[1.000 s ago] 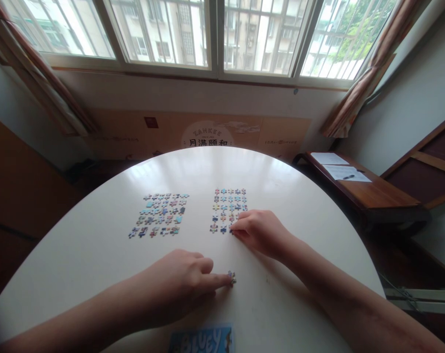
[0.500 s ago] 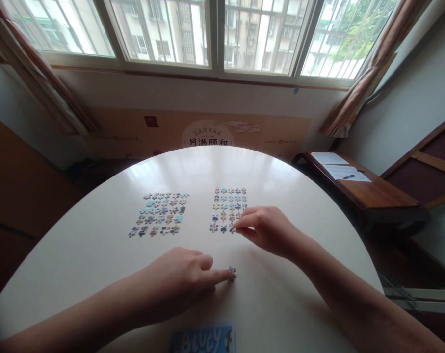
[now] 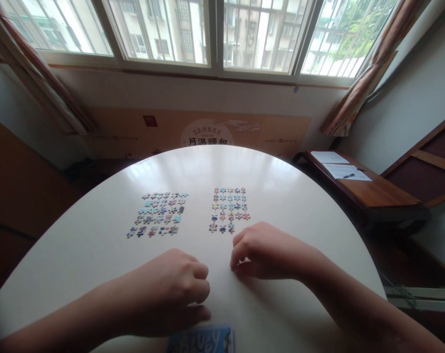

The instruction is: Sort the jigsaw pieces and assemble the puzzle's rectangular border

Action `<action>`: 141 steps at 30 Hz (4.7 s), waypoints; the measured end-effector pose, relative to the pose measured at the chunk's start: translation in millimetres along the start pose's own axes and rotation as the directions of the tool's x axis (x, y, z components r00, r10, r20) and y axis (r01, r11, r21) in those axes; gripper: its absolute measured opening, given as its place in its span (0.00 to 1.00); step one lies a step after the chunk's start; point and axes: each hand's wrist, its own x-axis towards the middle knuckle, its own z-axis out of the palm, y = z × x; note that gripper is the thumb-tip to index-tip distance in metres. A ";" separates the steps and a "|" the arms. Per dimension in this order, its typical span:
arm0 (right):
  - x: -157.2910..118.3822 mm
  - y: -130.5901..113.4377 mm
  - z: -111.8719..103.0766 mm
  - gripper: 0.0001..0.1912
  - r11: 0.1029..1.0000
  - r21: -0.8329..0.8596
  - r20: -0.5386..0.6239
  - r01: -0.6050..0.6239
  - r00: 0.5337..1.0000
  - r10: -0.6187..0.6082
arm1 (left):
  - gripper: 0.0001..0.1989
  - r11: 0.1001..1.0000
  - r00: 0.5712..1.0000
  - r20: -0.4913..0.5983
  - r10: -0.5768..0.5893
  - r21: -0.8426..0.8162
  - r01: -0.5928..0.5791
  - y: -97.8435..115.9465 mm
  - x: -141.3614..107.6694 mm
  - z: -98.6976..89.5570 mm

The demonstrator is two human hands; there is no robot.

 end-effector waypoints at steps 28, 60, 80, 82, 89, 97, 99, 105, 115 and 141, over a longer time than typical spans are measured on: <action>0.5 62.6 1.2 0.11 0.970 -0.058 -0.682 -0.235 0.719 0.134 | 0.07 0.963 0.994 0.102 0.049 -0.268 -0.020 4.2 -0.1 -3.0; 8.4 104.2 21.9 0.18 0.847 0.161 -0.876 -0.507 0.323 0.360 | 0.23 0.982 0.969 0.247 0.026 -0.187 0.022 47.0 -6.1 -19.2; -4.3 95.0 15.0 0.23 0.884 0.390 -0.856 -0.259 0.252 0.452 | 0.19 0.953 0.713 -0.650 -0.264 -0.062 0.297 -48.8 -13.6 -26.3; -5.2 98.0 15.6 0.27 0.884 0.400 -0.860 -0.242 0.235 0.454 | 0.20 0.906 0.433 -0.854 -0.289 -0.098 0.412 -67.2 -28.8 -39.2; -9.3 111.4 20.0 0.31 0.864 0.459 -0.852 -0.207 0.174 0.494 | 0.23 0.664 -0.280 -0.826 -0.489 -0.561 0.494 -145.7 -90.1 -43.0; -8.1 113.1 24.1 0.26 0.787 0.595 -0.768 -0.163 0.176 0.616 | 0.23 0.620 -0.295 -0.771 -0.565 -0.632 0.465 -154.4 -85.2 -24.2; -8.3 113.5 24.3 0.25 0.775 0.613 -0.752 -0.154 0.187 0.632 | 0.24 0.654 -0.221 -0.804 -0.551 -0.581 0.484 -144.2 -78.1 -27.1; -7.5 112.4 23.4 0.23 0.757 0.635 -0.726 -0.153 0.217 0.653 | 0.24 0.753 0.162 -0.854 -0.495 -0.328 0.570 -121.4 -58.5 -26.0; -6.1 102.9 21.6 0.23 0.841 0.507 -0.795 -0.186 0.274 0.540 | 0.11 0.763 0.686 -0.376 -0.624 -0.103 0.638 -100.3 -41.0 -20.1; 0.8 71.1 13.5 0.27 0.942 0.269 -0.851 -0.202 0.409 0.331 | 0.12 0.894 0.884 -0.133 -0.448 -0.085 0.440 -51.4 -12.2 -9.0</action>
